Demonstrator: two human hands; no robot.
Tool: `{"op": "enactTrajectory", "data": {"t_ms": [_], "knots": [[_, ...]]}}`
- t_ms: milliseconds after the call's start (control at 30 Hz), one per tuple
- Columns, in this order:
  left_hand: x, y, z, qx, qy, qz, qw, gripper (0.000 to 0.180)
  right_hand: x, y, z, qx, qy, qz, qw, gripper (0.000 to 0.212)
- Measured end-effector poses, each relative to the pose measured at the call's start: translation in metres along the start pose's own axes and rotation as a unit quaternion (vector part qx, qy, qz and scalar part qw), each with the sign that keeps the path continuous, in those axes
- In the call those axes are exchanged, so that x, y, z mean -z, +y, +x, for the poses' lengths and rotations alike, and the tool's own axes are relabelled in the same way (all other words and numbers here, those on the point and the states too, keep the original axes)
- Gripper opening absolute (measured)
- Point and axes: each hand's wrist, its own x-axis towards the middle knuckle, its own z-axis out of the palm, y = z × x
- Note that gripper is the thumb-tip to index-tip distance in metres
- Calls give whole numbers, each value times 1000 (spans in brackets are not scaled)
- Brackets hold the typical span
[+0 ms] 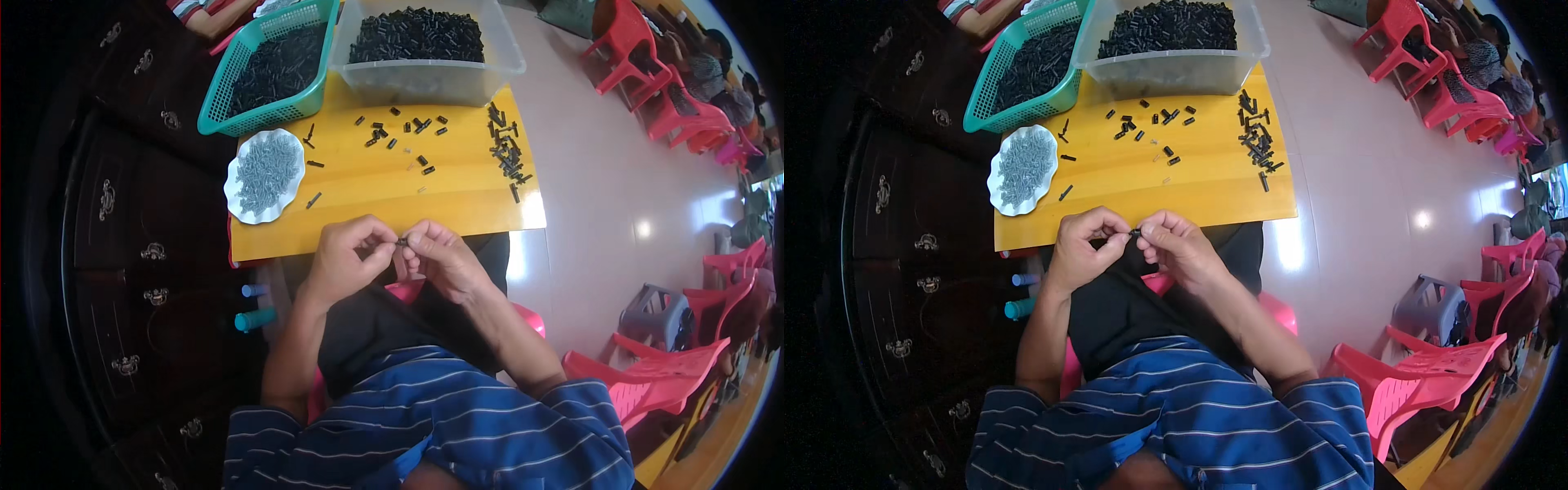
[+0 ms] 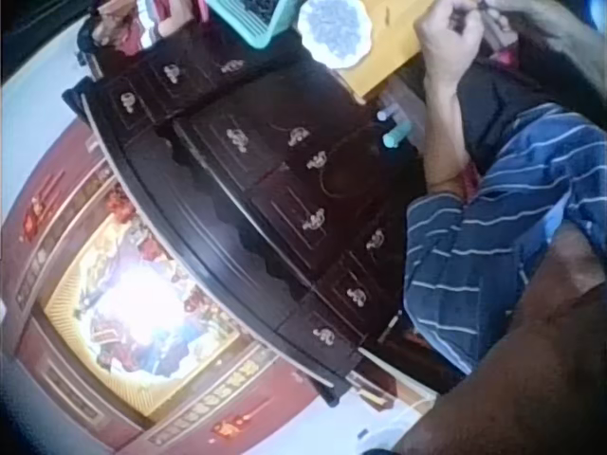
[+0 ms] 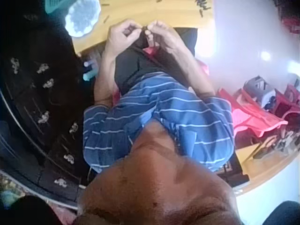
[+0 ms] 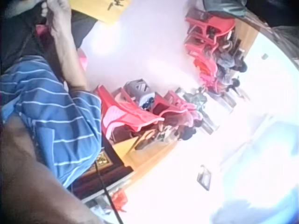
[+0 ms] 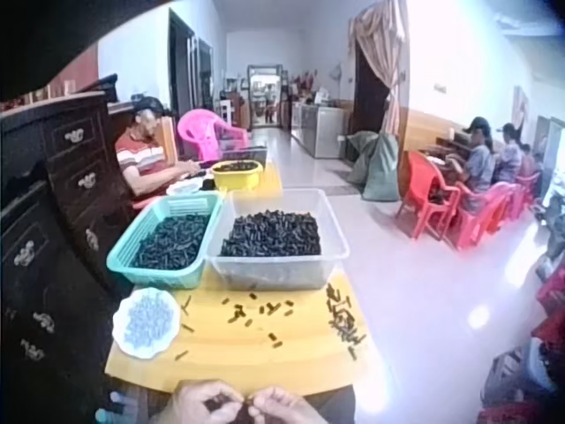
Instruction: The person assembles small black metal components by hand at a table, taking parts from a plastic bin and a basket, and placing the assembled items onto the table surface.
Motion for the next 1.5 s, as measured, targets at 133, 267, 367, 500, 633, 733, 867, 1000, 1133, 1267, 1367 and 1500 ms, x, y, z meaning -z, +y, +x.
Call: {"op": "enactTrajectory", "data": {"t_ms": [133,267,367,500,633,733,867,1000,1133,1267,1367,1500], "knots": [[2,0,-2,6,-4,0,1000,10,-8,-1,-1,62,34,-125,990,12],[5,-4,-2,60,-25,-38,997,9,-8,3,1,117,31,-185,975,10],[2,-11,-3,118,-26,-108,987,6,-9,4,1,140,27,-196,970,10],[2,-10,-2,156,-22,-182,971,3,-11,9,-1,163,35,-205,965,10],[3,-9,-3,161,-20,-194,968,2,-11,13,-1,198,36,-282,938,9],[11,-10,-1,171,-65,-166,969,4,-13,10,0,166,23,-242,956,9],[12,0,2,134,-83,-91,983,14,-14,2,0,70,-12,-203,977,13],[12,7,2,79,-55,14,995,34,-8,-3,-2,10,21,-198,980,15],[1,15,2,29,-36,91,995,48,-5,-3,-1,-13,7,-68,998,17],[-13,16,2,-71,12,225,972,52,-12,-7,-1,-24,-16,-1,1000,17],[-17,9,1,-86,27,259,962,45,-5,-2,1,-33,-3,1,999,15],[-20,6,2,-117,29,279,953,37,2,1,3,-25,-21,4,999,15]]}}
